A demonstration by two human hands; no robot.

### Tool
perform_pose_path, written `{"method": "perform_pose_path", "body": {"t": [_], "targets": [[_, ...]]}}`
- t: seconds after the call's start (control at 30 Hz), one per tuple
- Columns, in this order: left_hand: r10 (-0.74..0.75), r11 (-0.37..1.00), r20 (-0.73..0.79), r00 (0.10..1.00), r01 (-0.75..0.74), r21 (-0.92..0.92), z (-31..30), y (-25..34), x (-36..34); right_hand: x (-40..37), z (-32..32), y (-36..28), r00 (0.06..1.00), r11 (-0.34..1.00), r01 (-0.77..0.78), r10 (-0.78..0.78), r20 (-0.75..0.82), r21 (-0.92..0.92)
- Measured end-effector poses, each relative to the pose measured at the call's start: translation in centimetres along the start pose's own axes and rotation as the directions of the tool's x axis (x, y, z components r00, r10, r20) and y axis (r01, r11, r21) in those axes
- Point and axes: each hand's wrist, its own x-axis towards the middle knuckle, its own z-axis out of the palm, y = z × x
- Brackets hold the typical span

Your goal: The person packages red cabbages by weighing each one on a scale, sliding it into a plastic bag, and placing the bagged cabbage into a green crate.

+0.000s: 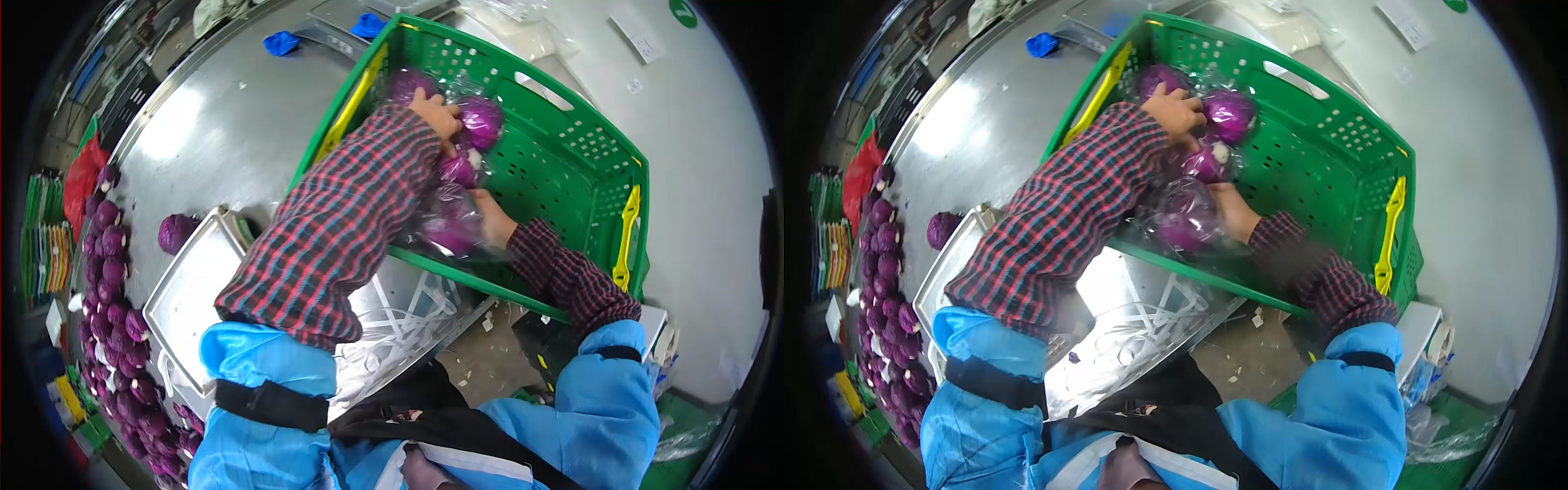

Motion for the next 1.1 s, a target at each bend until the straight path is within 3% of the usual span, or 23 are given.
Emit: {"method": "perform_pose_path", "body": {"t": [0.03, 0.07, 0.1, 0.13, 0.17, 0.2, 0.23, 0.3, 0.33, 0.37, 0.4, 0.43, 0.5, 0.57, 0.63, 0.7, 0.8, 0.83, 0.9, 0.93, 0.97, 1.0, 1.1], "targets": [[-0.080, 0.996, -0.034, 0.996, 0.081, 0.033, 0.4, 0.4, -0.2, 1.2, 2.3, -1.6, 0.927, 0.933, -0.279, 0.323, -0.189, 0.228], [-0.125, 0.991, -0.145, 0.981, 0.130, 0.024, 1.5, 0.8, -0.7, 1.7, 1.7, -1.6, 0.947, 0.957, -0.264, 0.235, -0.218, -0.116], [-0.187, 0.982, -0.187, 0.964, 0.177, -0.072, 1.1, 1.6, -1.8, 2.5, 1.7, -0.1, 0.961, 0.978, -0.160, 0.123, -0.249, -0.136], [-0.193, 0.978, -0.253, 0.948, 0.165, -0.127, -0.4, 2.7, -4.0, 2.4, 2.4, -0.8, 0.969, 0.904, -0.025, -0.084, -0.233, -0.426], [-0.129, 0.963, -0.165, 0.978, 0.083, -0.257, -1.2, 2.7, -4.4, 2.8, 1.8, -0.2, 0.967, 0.790, -0.001, -0.156, -0.204, -0.613], [-0.052, 0.956, -0.390, 0.920, -0.067, -0.285, -4.1, 3.8, -9.0, 2.9, 0.5, 0.0, 0.974, 0.577, 0.107, -0.224, -0.030, -0.810], [-0.076, 0.881, -0.748, 0.659, -0.307, -0.360, -2.9, 4.7, -10.9, 2.9, -0.3, 0.2, 0.973, 0.559, 0.157, -0.230, 0.029, -0.814], [-0.259, 0.641, -0.816, 0.517, -0.540, -0.545, -4.4, 7.3, -19.1, 2.9, -1.5, -0.1, 0.977, 0.605, 0.188, -0.198, 0.083, -0.774], [-0.298, 0.585, -0.801, 0.519, -0.564, -0.583, -4.4, 8.2, -23.8, 2.9, -2.0, 0.4, 0.957, 0.576, 0.236, -0.278, 0.084, -0.783], [-0.350, 0.681, -0.796, 0.494, -0.449, -0.578, -3.3, 9.2, -28.4, 5.1, -2.4, -5.4, 0.940, 0.528, -0.029, 0.302, 0.156, -0.849], [-0.380, 0.674, -0.705, 0.598, -0.343, -0.655, -1.9, 9.7, -33.4, 6.0, -2.8, -6.8, 0.950, -0.012, 0.151, 0.277, 0.142, -0.989], [-0.498, 0.643, -0.627, 0.599, -0.229, -0.730, 0.3, 11.1, -38.2, 6.4, -3.3, -8.0, 0.976, -0.101, 0.214, 0.063, 0.209, -0.972], [-0.760, 0.488, -0.422, 0.494, 0.004, -0.873, 4.3, 14.6, -47.5, 8.2, 0.2, -12.5, 0.974, 0.045, 0.158, -0.174, 0.148, -0.986], [-0.900, 0.374, -0.280, 0.334, 0.263, -0.889, 9.1, 18.8, -56.8, 10.5, 4.4, -15.9, 0.935, 0.195, 0.287, -0.270, 0.230, -0.938], [-0.981, 0.133, -0.049, 0.187, 0.471, -0.872, 13.0, 22.6, -64.4, 8.6, 17.2, -20.1, 0.930, 0.411, 0.367, -0.183, 0.319, -0.834], [-0.992, 0.122, -0.066, 0.111, 0.647, -0.753, 17.0, 25.2, -69.9, 8.5, 26.9, -18.9, 0.865, 0.642, 0.463, -0.177, 0.469, -0.612], [-0.985, 0.105, 0.030, 0.168, 0.738, -0.666, 24.7, 27.2, -75.3, 3.4, 45.9, -17.2, 0.772, 0.743, 0.381, 0.071, 0.631, -0.550], [-0.986, 0.113, 0.015, 0.168, 0.721, -0.684, 26.9, 27.9, -75.8, 1.6, 51.8, -15.5, 0.709, 0.751, 0.455, 0.020, 0.705, -0.479], [-0.942, 0.333, -0.210, 0.262, 0.639, -0.693, 29.8, 27.1, -77.7, -1.1, 62.8, -11.8, 0.588, 0.787, 0.500, -0.002, 0.809, -0.361], [-0.951, 0.281, -0.121, 0.284, 0.635, -0.719, 29.9, 27.2, -77.9, -1.9, 68.3, -11.0, 0.450, 0.635, 0.704, -0.054, 0.892, -0.317], [-0.957, 0.260, -0.116, 0.267, 0.605, -0.753, 29.0, 28.0, -77.7, -3.4, 73.8, -9.5, 0.445, 0.703, 0.668, -0.117, 0.888, -0.243], [-0.946, 0.308, -0.172, 0.274, 0.602, -0.737, 27.4, 27.7, -78.6, -5.4, 79.3, -9.3, 0.352, 0.699, 0.705, -0.199, 0.915, -0.119], [-0.921, 0.390, -0.283, 0.269, 0.593, -0.705, 28.3, 27.0, -79.6, -10.9, 92.4, -8.4, 0.152, 0.533, 0.846, -0.184, 0.971, -0.032]]}}
